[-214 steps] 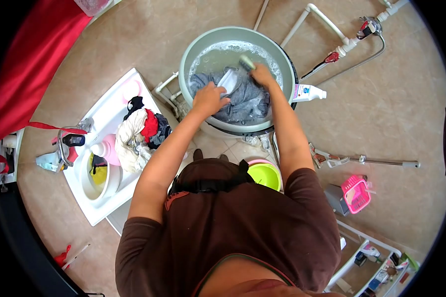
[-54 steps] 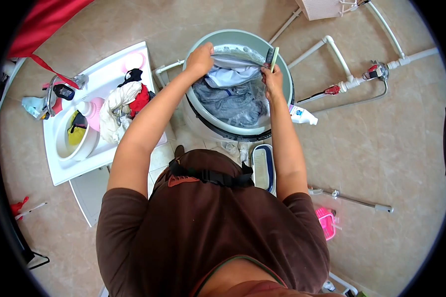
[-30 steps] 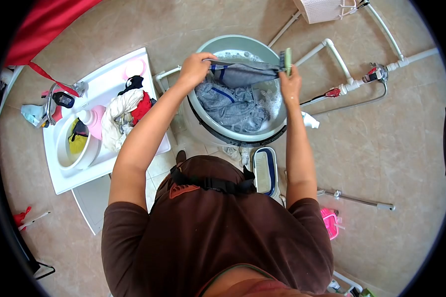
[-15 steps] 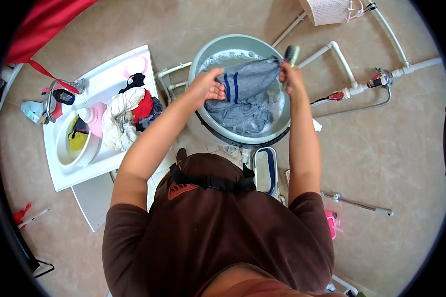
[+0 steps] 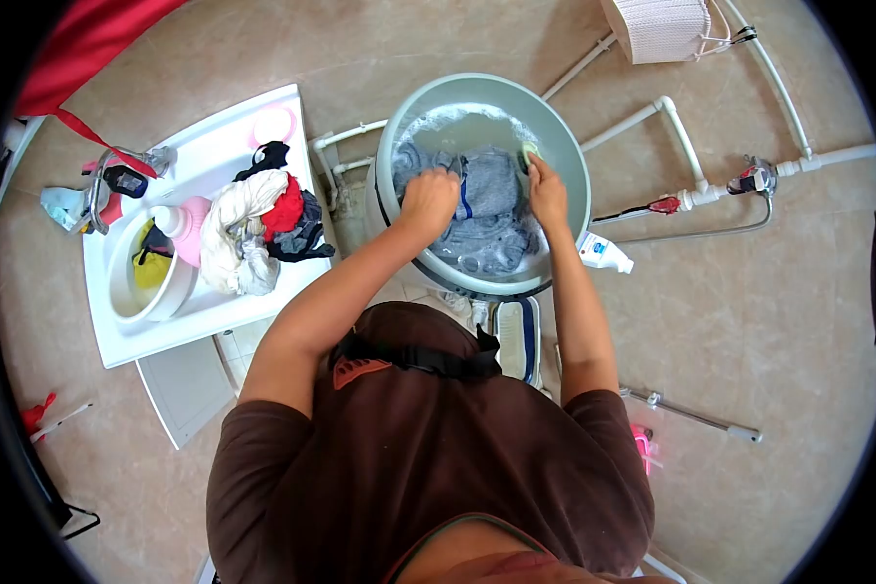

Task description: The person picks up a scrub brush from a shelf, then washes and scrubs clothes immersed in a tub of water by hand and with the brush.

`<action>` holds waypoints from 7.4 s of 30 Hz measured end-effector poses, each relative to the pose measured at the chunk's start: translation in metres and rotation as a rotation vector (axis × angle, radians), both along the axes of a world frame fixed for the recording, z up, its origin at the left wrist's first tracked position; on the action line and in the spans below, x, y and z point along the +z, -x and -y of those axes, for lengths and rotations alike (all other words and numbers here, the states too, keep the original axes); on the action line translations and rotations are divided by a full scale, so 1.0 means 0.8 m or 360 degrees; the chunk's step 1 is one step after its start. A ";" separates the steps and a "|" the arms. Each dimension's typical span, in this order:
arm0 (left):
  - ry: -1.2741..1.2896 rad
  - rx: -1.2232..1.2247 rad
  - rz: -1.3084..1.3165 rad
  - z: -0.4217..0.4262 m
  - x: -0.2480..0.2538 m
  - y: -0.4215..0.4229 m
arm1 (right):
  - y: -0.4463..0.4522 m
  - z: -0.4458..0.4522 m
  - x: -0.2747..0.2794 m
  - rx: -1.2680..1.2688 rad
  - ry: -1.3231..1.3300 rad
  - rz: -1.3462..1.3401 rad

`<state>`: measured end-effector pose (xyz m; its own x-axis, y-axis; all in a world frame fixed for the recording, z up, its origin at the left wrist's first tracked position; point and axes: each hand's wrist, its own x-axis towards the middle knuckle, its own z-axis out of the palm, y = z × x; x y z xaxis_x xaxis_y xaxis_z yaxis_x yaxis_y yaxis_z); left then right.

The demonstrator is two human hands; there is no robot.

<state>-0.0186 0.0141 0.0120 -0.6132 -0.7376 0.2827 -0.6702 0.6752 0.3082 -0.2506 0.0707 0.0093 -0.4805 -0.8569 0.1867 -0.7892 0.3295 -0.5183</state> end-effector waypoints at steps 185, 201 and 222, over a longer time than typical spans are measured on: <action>-0.0170 -0.0133 0.0127 0.000 -0.002 -0.030 | -0.124 -0.062 0.038 0.0565 -0.0328 -0.0319; -0.0218 -0.0105 0.0153 -0.002 0.000 -0.030 | -0.136 -0.069 0.034 0.0537 -0.0206 -0.0246; -0.0572 -0.0058 0.0072 -0.006 0.022 -0.025 | -0.011 -0.041 -0.007 -0.0032 -0.0554 -0.0748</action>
<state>0.0012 0.0191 0.0295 -0.6469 -0.7624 -0.0186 -0.6661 0.5529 0.5006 -0.2418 0.1036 0.0034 -0.4309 -0.8976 0.0932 -0.9000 0.4350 0.0275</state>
